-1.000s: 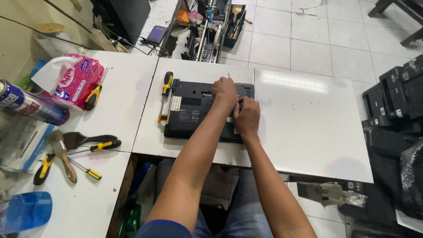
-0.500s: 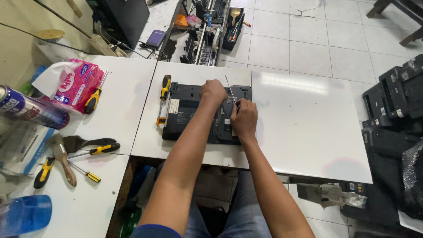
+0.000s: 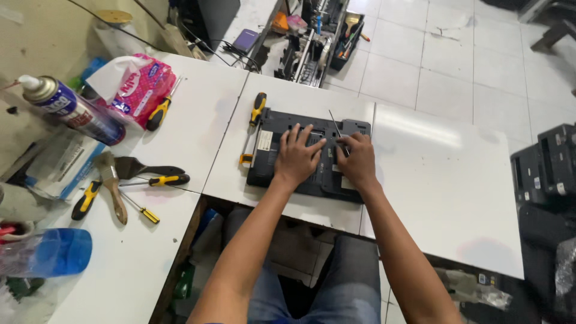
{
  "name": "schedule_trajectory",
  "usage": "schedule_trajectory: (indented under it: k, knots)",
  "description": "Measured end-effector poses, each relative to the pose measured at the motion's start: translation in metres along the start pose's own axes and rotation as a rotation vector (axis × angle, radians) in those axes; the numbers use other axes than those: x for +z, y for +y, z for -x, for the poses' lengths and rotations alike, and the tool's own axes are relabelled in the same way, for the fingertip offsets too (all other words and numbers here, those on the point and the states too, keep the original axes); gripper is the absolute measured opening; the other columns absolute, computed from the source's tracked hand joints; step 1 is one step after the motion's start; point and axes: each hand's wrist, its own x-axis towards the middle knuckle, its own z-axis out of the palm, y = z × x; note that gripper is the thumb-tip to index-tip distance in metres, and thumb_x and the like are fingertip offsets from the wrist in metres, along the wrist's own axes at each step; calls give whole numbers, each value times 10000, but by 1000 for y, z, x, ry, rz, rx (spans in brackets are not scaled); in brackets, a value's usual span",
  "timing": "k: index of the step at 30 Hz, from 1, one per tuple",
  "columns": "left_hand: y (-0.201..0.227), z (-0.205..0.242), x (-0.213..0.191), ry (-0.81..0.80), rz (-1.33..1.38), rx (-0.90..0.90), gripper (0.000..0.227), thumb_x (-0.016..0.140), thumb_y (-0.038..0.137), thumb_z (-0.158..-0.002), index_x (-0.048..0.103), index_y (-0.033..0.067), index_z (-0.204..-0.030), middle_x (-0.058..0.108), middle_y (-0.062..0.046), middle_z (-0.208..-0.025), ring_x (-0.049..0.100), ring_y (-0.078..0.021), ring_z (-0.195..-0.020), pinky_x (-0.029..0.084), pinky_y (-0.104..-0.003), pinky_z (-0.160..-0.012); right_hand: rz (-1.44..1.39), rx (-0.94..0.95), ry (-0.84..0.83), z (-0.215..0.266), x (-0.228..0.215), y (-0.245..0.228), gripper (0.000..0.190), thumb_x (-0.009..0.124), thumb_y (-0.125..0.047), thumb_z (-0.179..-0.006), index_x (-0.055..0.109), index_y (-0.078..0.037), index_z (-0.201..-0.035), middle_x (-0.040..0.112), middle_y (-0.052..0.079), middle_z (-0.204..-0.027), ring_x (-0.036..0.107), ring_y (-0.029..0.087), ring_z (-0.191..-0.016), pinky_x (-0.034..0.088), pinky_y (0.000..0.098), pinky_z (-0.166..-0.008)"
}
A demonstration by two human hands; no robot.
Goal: The person uses a screwdriver to remove screws from the back cover of a black electronic device on a white desk. They then remove the cover and set it aside, exposing the internal components.
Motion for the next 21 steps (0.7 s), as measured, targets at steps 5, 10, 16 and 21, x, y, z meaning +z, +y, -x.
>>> schedule_trajectory:
  k: [5,10,16,21]
  knots:
    - [3,-1,-14,-40,67,-18,347,620,346,-1008,789,345,-1311,638,-116,-1502,498,-435,-1502,369,-657,-1238,73,-13,-178,-27,10,10,136,787,-217,-937,840,-176,-1055,724,46,-910,684,256,-917,559,380,-846]
    - [2,-1,-9,-37,104,-36,348,629,338,-1007,793,333,-1313,636,-125,-1497,499,-443,-1499,362,-663,-1254,197,-78,-283,-48,18,21,121,795,-246,-898,847,-176,-983,768,59,-837,735,293,-865,593,437,-793]
    - [0,0,0,-29,76,-36,351,620,387,-1003,784,369,-1313,627,-98,-1506,482,-433,-1516,354,-658,-1258,217,73,-403,-64,19,-3,169,730,-242,-877,848,-121,-878,782,182,-797,772,429,-777,605,515,-654]
    - [0,-1,-2,-56,87,-40,353,603,375,-1020,776,365,-1327,620,-104,-1513,471,-430,-1525,341,-660,-1263,231,79,-483,-69,7,-19,172,688,-111,-864,844,-47,-830,727,176,-681,724,350,-594,570,440,-536]
